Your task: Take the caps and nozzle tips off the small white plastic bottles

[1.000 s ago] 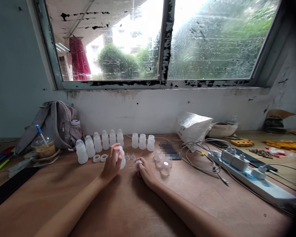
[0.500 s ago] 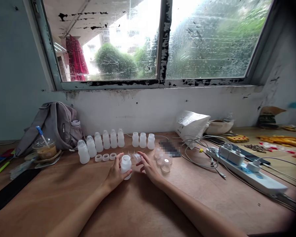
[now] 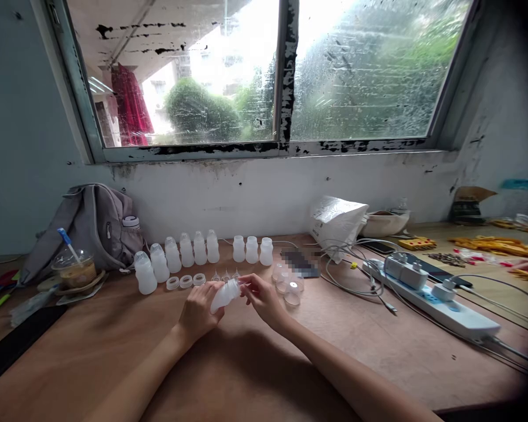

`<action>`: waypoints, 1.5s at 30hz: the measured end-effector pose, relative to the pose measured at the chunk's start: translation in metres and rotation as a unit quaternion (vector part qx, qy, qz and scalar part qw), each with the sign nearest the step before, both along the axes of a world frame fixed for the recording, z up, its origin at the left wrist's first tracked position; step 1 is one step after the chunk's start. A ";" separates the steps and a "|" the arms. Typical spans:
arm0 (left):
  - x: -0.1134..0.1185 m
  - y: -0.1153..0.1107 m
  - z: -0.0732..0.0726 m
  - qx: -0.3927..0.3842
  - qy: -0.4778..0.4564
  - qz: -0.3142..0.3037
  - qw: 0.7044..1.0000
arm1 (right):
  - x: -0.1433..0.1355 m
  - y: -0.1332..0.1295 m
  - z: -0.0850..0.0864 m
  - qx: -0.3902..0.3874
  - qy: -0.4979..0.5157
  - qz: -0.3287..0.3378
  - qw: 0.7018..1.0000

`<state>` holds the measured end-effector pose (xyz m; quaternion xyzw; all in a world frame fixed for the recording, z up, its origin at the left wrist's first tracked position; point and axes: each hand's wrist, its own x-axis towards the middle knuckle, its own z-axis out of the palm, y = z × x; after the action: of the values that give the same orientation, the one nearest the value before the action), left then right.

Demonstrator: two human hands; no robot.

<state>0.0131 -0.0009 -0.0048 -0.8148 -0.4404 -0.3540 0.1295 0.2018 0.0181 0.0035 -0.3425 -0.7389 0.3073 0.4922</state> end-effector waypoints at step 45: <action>-0.007 0.004 -0.001 0.028 0.058 -0.034 0.997 | 0.015 0.010 0.011 -0.061 -0.099 0.042 0.992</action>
<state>0.0057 0.0035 -0.0053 -0.8446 -0.3941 -0.3223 0.1656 0.2168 0.0280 0.0145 -0.3690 -0.7780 0.3367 0.3811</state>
